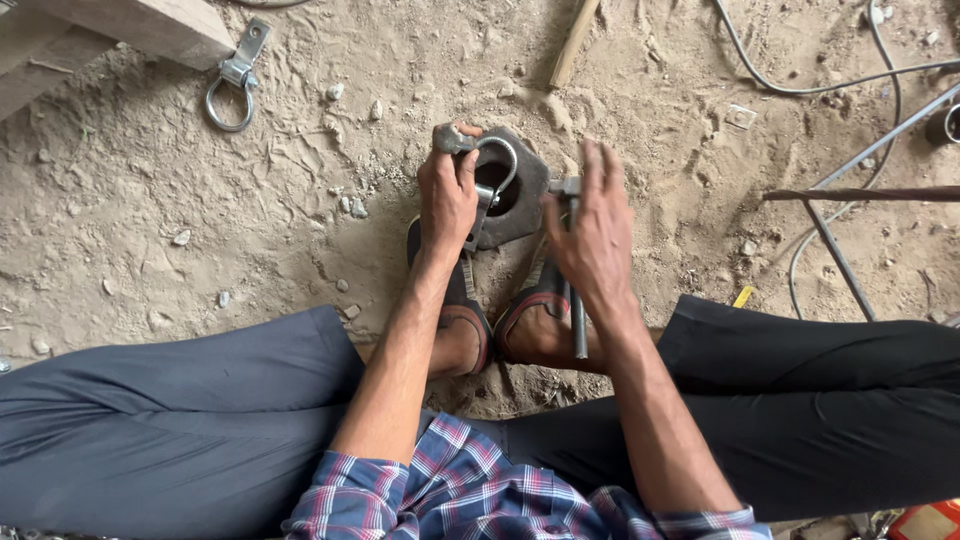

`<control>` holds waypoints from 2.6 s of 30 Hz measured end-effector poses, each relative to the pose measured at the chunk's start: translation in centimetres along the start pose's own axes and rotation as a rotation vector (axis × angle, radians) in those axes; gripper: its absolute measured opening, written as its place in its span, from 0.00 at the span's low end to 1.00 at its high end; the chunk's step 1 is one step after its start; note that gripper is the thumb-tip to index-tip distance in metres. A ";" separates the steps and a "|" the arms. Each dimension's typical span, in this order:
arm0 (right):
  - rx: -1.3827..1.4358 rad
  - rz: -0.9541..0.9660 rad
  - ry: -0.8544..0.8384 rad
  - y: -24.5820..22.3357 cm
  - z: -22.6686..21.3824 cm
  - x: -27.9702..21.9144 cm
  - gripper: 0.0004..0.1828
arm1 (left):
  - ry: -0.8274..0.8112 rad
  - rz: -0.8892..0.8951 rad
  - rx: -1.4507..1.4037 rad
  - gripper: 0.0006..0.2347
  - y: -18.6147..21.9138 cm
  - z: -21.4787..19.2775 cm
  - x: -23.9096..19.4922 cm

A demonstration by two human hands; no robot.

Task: The person assembles metal shackles by placing shackle bodies onto a die and using a hammer to strike a pin or bolt into position. They repeat the process for several shackles while sitting on the ground.

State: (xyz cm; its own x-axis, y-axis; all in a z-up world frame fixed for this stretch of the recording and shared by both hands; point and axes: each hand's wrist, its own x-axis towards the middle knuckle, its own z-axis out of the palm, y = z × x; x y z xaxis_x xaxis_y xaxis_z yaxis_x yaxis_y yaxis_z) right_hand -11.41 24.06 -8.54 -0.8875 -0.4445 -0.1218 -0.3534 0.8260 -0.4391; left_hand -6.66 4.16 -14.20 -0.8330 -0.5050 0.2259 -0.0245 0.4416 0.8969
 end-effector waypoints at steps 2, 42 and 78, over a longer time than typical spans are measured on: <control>-0.105 0.091 -0.028 2.0 -0.1 -1.3 0.48 | 0.005 -0.005 0.002 0.06 -0.3 0.1 -0.1; 0.330 -0.277 0.060 -8.5 -7.4 -2.9 0.15 | -0.023 -0.057 0.198 0.12 -0.6 1.5 0.1; 1.089 0.390 -0.100 -2.9 -5.0 -6.3 0.21 | 0.106 -0.069 -0.239 0.07 -0.2 0.3 -1.3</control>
State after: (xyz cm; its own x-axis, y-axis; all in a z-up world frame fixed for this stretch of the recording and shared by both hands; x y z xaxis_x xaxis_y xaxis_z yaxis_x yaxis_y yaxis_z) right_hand -6.27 26.22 -2.06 -0.8357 -0.2910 -0.4657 0.4234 0.1986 -0.8839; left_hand -5.71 4.95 -14.82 -0.7712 -0.6081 0.1882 0.0627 0.2217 0.9731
